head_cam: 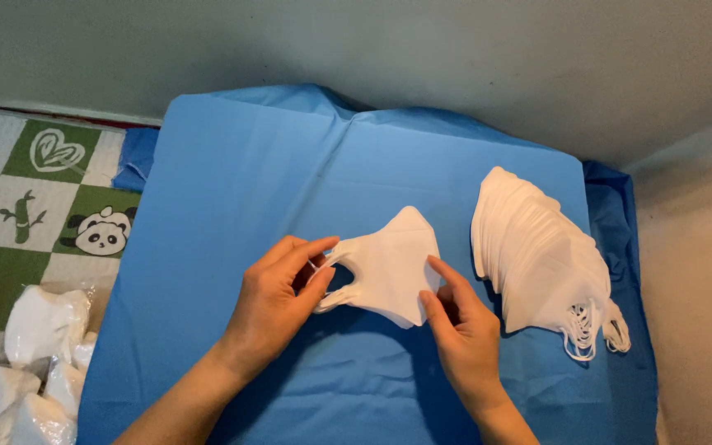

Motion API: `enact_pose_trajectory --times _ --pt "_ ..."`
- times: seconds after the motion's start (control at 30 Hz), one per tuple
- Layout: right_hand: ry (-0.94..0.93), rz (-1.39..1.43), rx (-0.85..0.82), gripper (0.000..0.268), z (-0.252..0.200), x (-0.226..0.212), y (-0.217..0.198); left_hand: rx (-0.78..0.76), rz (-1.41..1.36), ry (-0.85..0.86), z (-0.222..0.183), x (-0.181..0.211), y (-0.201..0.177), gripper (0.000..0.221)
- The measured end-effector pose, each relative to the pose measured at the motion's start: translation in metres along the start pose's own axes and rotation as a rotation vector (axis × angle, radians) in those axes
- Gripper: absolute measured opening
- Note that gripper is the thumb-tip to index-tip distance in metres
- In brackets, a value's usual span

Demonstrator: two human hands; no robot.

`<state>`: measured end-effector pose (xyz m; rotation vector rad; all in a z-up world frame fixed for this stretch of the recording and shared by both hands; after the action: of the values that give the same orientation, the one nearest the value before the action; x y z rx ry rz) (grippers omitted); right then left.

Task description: Sorting and packaging white face masks into plastic bags.

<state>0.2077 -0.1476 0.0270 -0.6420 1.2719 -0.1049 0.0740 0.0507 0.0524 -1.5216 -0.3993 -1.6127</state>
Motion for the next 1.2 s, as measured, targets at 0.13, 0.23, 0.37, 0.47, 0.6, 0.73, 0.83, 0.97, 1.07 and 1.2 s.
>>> enact_pose_trajectory --times 0.13,0.23,0.37,0.47,0.6,0.73,0.83,0.97,1.07,1.2 --pt "-0.063 -0.013 0.019 0.042 -0.001 -0.003 0.002 0.049 -0.034 0.034 -0.002 -0.004 0.0 0.035" --pt "-0.084 -0.042 0.017 0.041 0.0 0.0 0.005 0.047 0.055 0.062 -0.003 -0.007 0.001 0.035" --pt "-0.107 -0.151 -0.018 0.041 0.001 0.01 0.011 -0.035 0.279 0.053 -0.002 -0.023 0.01 0.04" --pt "-0.127 -0.178 -0.009 0.04 0.0 0.003 0.012 -0.05 0.351 0.068 -0.001 -0.031 0.011 0.04" --pt "-0.174 -0.198 0.005 0.038 -0.001 -0.007 0.01 -0.046 0.203 -0.065 0.002 -0.032 0.007 0.031" --pt "-0.156 -0.254 -0.02 0.041 0.001 0.0 0.003 -0.056 0.226 -0.094 0.003 -0.033 0.008 0.034" --pt "-0.153 -0.308 0.023 0.048 0.001 0.004 -0.022 -0.114 0.304 -0.134 0.001 -0.039 0.013 0.043" --pt "-0.252 -0.413 0.322 0.047 -0.002 -0.001 -0.083 -0.022 0.216 -0.029 0.003 -0.023 0.007 0.046" --pt "-0.258 -0.498 0.39 0.062 0.0 0.015 -0.104 0.003 0.175 0.01 0.002 -0.015 0.006 0.044" --pt "-0.231 -0.721 0.345 0.089 0.011 0.052 -0.098 0.005 0.182 0.05 0.004 -0.014 0.007 0.042"
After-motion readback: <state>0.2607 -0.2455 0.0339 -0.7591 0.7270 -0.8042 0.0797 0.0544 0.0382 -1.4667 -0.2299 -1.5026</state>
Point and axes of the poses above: each hand's wrist, its own z-axis towards the middle knuckle, its own y-axis out of the palm, x = y × z, the point moved 10 cm from there along z, towards the middle knuckle, and after that the axes turned 14 degrees about x, right-handed, at the moved point
